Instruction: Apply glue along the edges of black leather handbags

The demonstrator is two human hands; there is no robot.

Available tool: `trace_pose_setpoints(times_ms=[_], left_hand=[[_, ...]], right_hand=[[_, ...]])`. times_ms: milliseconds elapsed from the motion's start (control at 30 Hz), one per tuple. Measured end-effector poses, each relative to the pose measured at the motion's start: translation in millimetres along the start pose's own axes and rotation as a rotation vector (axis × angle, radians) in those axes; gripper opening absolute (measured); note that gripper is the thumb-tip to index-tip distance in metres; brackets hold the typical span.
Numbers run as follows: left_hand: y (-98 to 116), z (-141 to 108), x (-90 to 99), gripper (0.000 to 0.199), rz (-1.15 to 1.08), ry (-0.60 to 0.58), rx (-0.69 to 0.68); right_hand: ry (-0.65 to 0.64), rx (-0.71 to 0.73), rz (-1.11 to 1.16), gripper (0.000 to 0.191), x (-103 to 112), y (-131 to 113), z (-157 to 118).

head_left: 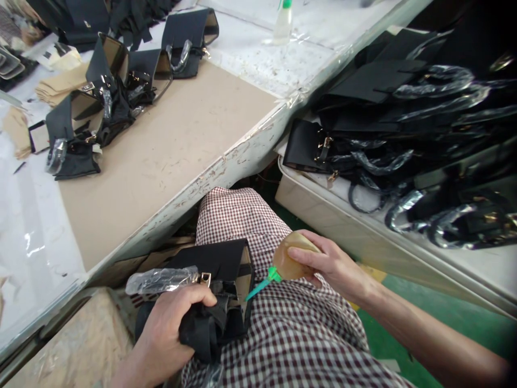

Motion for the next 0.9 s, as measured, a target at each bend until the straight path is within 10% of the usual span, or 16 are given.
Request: trace_pose_setpoints(times_ms=[433,900], left_hand=[[-3,0,4.7,0.038,-0.01,0.004,0.028],[-6,2,10.7,0.038,-0.066,0.045,0.04]], right_hand=[[-0.061,-0.026,0.212,0.036,-22,-4,-23],[0.197,0.096,-0.418,0.042,26,-6,5]])
Point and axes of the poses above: each hand's wrist, its own z-axis towards the middle knuckle, its own x-axis out of the back of the hand, y = z × x, the point moved 9 cm from there along z, towards the middle knuckle, and after that the axes turned 3 degrees about z, right-handed, at the moved point
